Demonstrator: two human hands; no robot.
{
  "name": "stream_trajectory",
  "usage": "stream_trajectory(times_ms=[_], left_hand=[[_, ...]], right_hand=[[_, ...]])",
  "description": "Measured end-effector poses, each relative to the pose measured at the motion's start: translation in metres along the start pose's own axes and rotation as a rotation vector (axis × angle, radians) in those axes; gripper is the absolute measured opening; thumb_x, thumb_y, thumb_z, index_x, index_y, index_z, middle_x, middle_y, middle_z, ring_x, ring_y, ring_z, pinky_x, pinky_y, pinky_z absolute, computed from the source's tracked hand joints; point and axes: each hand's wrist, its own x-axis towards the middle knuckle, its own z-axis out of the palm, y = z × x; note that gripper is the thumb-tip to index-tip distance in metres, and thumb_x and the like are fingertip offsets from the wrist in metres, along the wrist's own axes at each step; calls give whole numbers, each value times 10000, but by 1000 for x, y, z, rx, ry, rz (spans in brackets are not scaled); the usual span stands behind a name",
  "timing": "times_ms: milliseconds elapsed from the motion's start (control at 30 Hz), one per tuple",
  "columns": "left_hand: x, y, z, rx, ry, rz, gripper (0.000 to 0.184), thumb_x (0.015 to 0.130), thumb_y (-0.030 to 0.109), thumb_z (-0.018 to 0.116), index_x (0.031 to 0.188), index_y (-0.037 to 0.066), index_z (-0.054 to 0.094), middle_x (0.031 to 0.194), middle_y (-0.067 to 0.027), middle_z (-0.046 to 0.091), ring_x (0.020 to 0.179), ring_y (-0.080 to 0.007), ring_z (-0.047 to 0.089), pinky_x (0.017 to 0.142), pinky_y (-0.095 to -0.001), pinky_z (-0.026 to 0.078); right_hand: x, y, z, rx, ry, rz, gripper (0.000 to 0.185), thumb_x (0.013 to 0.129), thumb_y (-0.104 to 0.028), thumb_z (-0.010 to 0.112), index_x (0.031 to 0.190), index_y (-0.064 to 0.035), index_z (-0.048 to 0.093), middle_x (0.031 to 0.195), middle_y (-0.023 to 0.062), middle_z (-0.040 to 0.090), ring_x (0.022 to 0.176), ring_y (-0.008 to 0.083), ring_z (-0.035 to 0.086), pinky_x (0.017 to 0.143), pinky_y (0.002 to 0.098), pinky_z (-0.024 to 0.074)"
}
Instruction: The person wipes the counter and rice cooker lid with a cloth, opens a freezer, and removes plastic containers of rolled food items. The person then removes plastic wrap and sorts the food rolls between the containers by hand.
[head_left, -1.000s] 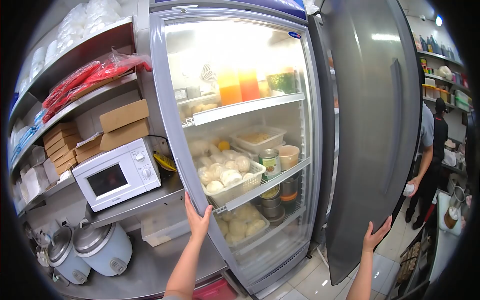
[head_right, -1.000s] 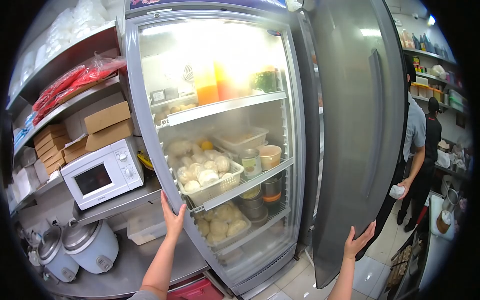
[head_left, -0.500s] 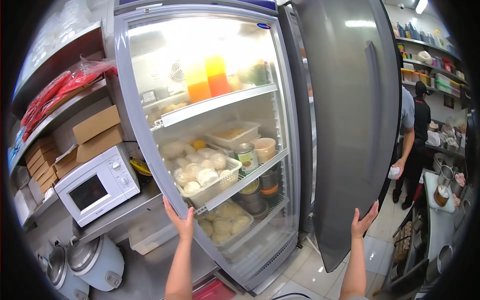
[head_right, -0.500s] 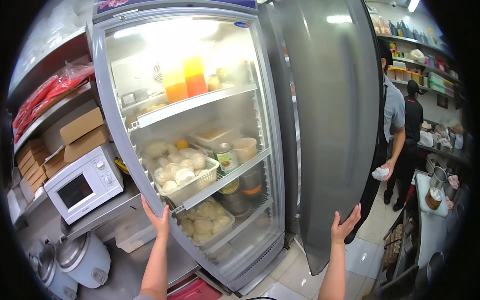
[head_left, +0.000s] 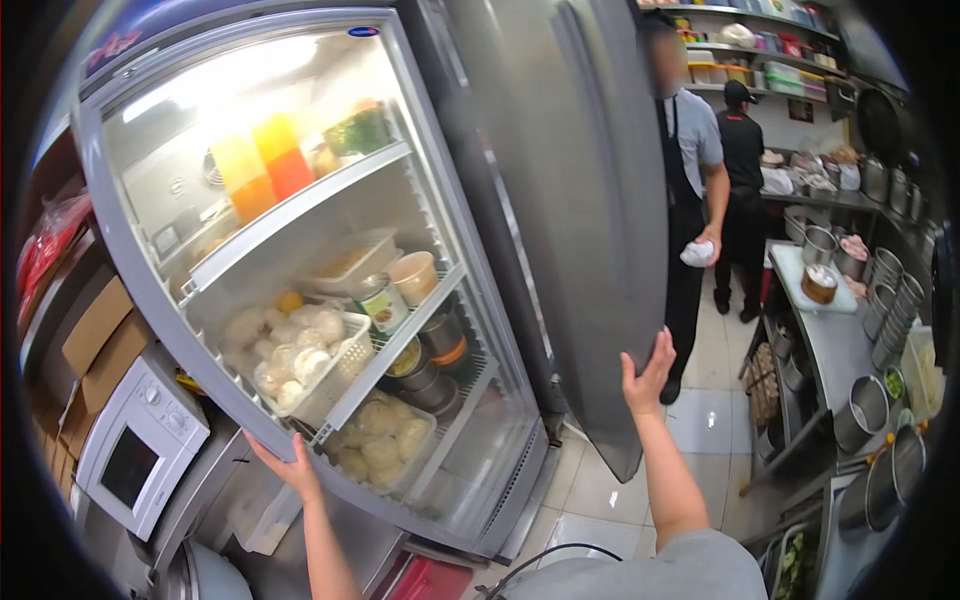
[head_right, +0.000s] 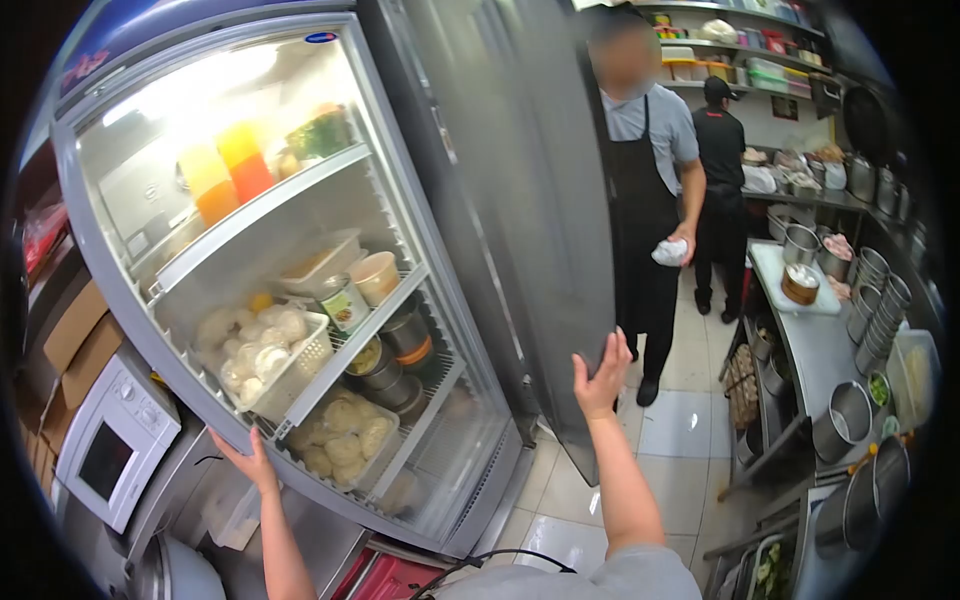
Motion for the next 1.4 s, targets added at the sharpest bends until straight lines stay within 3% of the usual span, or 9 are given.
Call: stream_trajectory(times_ms=[333,700,933,1400], left_hand=[[-3,-26,0,9,-26,-57,725,796,188,624,1350,-7,200,1391,-181,222,1280,-276,236,1038,-371,187],[-1,-6,0,118,1,6,691,808,221,625,1326,-33,245,1347,-220,295,1220,-300,336,1015,-374,260],[0,-13,-3,130,-24,-6,719,808,282,623,1318,-55,244,1344,-229,293,1204,-306,352,1009,-371,275],[0,0,-1,103,-26,-32,709,821,291,606,1317,-58,239,1336,-237,295,1189,-308,369,989,-375,305]], right_hand=[[-23,-42,9,33,2,1,677,727,-208,667,1291,-66,319,1273,203,371,1107,376,397,902,464,334],[-59,-97,28,151,-105,-17,654,702,-113,666,1276,-88,353,1317,201,314,1121,411,355,907,479,327],[-70,-131,42,176,-94,-26,589,707,-28,594,1252,-158,414,1325,161,304,1114,378,371,868,451,352],[-64,-111,31,198,-110,-22,616,706,-46,608,1273,-153,392,1341,160,280,1142,387,346,886,458,341]])
